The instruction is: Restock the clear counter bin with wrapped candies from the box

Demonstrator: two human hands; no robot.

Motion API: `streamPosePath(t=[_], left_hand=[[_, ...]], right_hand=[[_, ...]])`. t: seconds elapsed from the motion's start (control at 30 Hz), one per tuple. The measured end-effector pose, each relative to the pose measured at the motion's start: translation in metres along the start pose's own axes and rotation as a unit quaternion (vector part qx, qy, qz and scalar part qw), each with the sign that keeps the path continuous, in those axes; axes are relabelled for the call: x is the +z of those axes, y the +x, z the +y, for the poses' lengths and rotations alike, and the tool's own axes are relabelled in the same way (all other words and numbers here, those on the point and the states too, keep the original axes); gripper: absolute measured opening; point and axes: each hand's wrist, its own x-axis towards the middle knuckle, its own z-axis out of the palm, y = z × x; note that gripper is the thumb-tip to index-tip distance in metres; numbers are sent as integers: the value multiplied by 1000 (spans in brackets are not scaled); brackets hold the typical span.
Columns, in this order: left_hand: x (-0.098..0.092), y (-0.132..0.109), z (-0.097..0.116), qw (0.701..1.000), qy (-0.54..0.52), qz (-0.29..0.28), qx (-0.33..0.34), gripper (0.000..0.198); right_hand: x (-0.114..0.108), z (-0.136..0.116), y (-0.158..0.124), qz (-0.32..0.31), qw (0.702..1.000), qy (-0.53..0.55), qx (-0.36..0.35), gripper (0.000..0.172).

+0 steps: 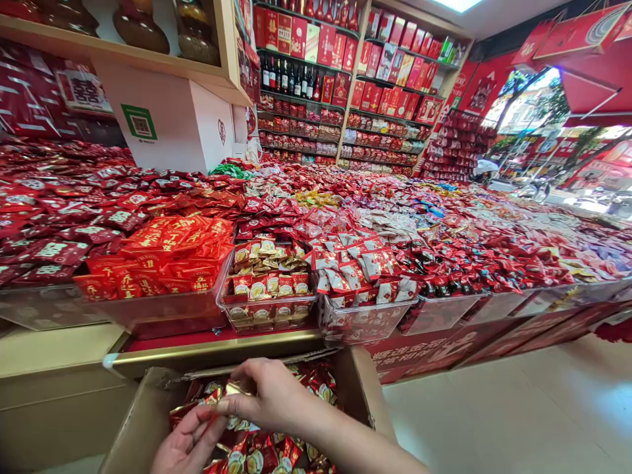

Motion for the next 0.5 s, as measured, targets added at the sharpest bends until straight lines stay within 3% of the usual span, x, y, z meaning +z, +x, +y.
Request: streamPosePath(t=[0.13,0.27,0.37,0.5], left_hand=[[15,1,10,999,31,-13,28,30],[21,2,10,998,43,-37,34,31],[22,4,10,995,72,-34,52,32],[27,1,14,998,46,4,50,35]], right_hand=[[16,24,-7,44,985,157,62,39],[9,26,-3,85,968,228,64,42],[6,26,-5,75,943,308,98,44],[5,29,-13,77,943,310,94,33]])
